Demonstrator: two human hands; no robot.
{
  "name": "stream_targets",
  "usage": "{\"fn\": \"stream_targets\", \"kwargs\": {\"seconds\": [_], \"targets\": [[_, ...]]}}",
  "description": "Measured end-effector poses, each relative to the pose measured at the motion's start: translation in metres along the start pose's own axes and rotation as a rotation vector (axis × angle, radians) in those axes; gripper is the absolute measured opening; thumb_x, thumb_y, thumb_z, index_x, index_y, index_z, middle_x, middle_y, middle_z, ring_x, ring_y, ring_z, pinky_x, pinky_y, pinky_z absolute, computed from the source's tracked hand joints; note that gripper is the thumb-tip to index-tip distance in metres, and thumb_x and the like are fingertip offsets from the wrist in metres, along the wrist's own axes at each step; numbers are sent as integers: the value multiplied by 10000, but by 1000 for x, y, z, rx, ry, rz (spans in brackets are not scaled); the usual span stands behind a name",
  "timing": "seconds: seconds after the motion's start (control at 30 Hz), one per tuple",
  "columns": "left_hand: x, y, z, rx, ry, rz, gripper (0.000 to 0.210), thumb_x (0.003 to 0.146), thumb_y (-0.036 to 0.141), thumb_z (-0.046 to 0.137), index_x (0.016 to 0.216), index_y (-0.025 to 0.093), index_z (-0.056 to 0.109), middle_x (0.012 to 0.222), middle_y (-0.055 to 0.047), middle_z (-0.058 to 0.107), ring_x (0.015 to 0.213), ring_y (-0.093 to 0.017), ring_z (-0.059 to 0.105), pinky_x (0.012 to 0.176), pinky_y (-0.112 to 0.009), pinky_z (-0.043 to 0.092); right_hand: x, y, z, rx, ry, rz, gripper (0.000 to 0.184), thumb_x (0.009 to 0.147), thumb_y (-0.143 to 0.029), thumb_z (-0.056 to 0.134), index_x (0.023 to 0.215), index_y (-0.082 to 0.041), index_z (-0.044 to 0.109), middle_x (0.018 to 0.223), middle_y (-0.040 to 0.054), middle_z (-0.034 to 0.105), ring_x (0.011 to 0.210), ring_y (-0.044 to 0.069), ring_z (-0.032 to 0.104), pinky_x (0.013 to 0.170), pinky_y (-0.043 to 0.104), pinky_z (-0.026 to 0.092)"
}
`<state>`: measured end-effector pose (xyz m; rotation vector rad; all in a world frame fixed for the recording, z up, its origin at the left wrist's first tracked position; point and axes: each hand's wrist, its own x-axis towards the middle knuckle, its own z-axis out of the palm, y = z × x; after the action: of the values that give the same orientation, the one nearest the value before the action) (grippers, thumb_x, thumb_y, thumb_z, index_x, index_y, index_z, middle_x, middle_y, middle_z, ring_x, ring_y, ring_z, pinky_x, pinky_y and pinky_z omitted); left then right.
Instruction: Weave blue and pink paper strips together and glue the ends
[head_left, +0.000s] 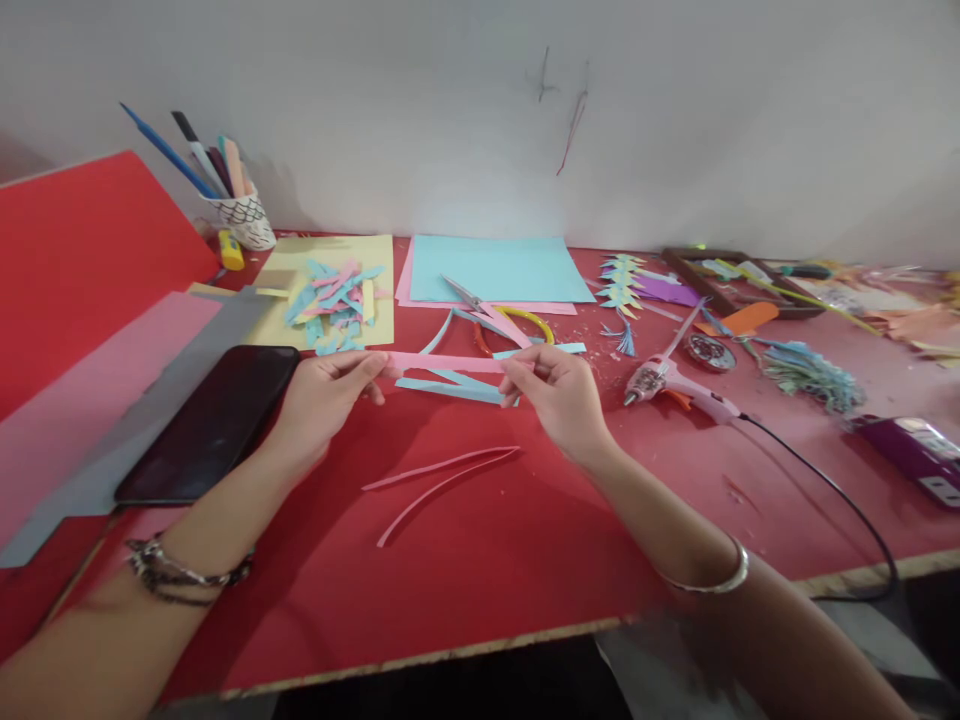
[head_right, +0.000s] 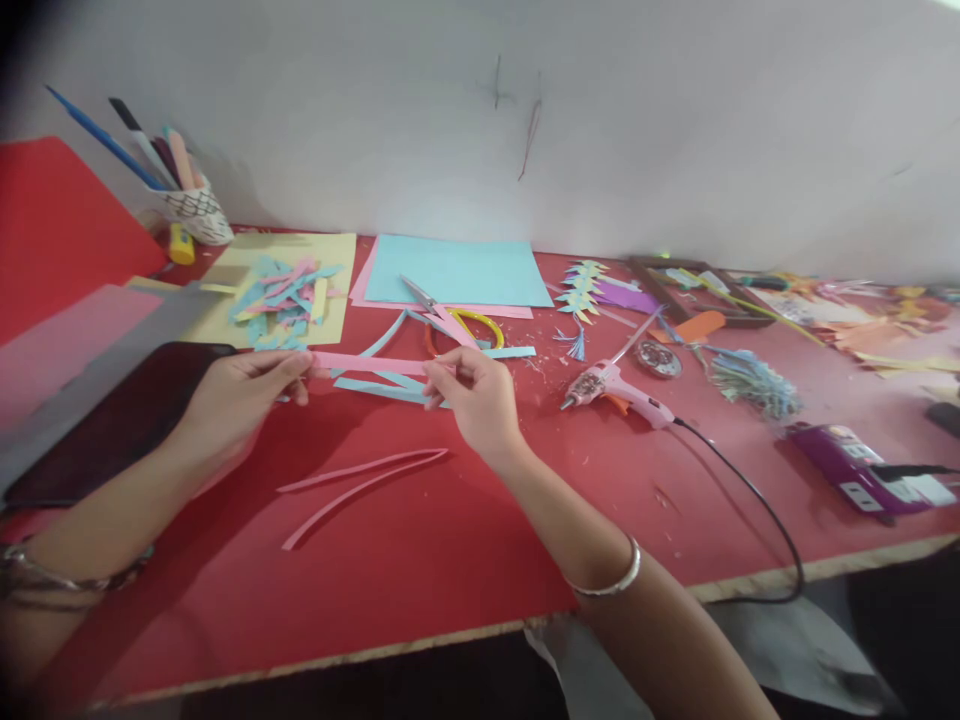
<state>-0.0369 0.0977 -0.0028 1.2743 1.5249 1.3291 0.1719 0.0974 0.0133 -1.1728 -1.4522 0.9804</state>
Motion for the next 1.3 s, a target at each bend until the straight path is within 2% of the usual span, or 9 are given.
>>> {"fn": "stream_targets", "kwargs": {"seconds": [0.2, 0.53, 0.67, 0.77, 0.87, 0.97, 1.03, 1.13, 1.3], "targets": [[0, 0, 1, -87, 36, -37, 153, 633, 307, 606, 586, 167, 646, 602, 1, 646, 415, -55, 439, 435, -186, 364, 2, 1, -1, 72, 39, 24, 187, 762, -304, 519, 643, -164, 552, 537, -24, 619, 437, 74, 573, 538, 222, 483], [5, 3, -5, -276, 92, -82, 113, 602, 284, 637, 606, 171, 639, 616, -9, 652, 419, -54, 422, 405, -181, 367, 6, 1, -7, 24, 64, -79, 302, 822, -376, 437, 593, -180, 433, 480, -58, 501, 342, 23, 422, 375, 168, 341], [-1, 1, 0, -255, 16, -2, 130, 594, 302, 638, 589, 173, 639, 584, -7, 641, 427, -65, 428, 450, -207, 396, 5, 10, 0, 115, -57, -5, 306, 766, -493, 462, 834, -195, 459, 799, 7, 560, 546, 62, 538, 530, 224, 468], [-7, 2, 2, -179, -79, 61, 171, 619, 348, 617, 571, 185, 630, 542, -4, 620, 443, -94, 459, 496, -246, 430, 1, 12, 4, -43, -67, -74, 425, 744, -489, 498, 1065, -222, 420, 1049, 75, 517, 804, 131, 565, 708, 303, 489], [-13, 9, 2, -84, -176, 109, 203, 632, 366, 587, 520, 200, 617, 441, 9, 564, 430, -114, 472, 523, -271, 447, -4, 5, 2, -375, -60, -334, 502, 742, -428, 537, 1190, -253, 390, 1240, 103, 420, 1144, 212, 406, 936, 404, 355], [-17, 18, 1, 16, -258, 147, 209, 621, 342, 563, 468, 209, 615, 377, 13, 524, 417, -124, 484, 529, -272, 454, -9, -2, -1, -641, -80, -479, 417, 740, -400, 558, 1131, -270, 494, 1338, 85, 333, 1252, 257, 265, 1009, 469, 178], [-18, 23, 0, 44, -295, 167, 195, 616, 325, 557, 473, 214, 628, 384, 9, 541, 409, -125, 488, 512, -265, 450, -11, -3, -1, -694, -174, -498, 243, 763, -373, 545, 975, -265, 591, 1288, 58, 413, 1202, 254, 343, 1008, 486, 95], [-16, 26, 0, 42, -275, 174, 178, 601, 305, 554, 461, 219, 621, 383, 14, 541, 395, -123, 487, 510, -264, 452, -12, -2, 0, -623, -357, -436, 195, 825, -327, 471, 733, -216, 603, 886, 3, 622, 901, 160, 547, 996, 459, 80], [-11, 23, -1, 49, -168, 104, 159, 597, 279, 544, 460, 216, 597, 389, 21, 534, 394, -116, 469, 537, -268, 463, -5, -3, -2, -412, -322, -244, 296, 825, -287, 430, 576, -174, 545, 436, -79, 425, 436, 50, 390, 754, 301, 339]]}}
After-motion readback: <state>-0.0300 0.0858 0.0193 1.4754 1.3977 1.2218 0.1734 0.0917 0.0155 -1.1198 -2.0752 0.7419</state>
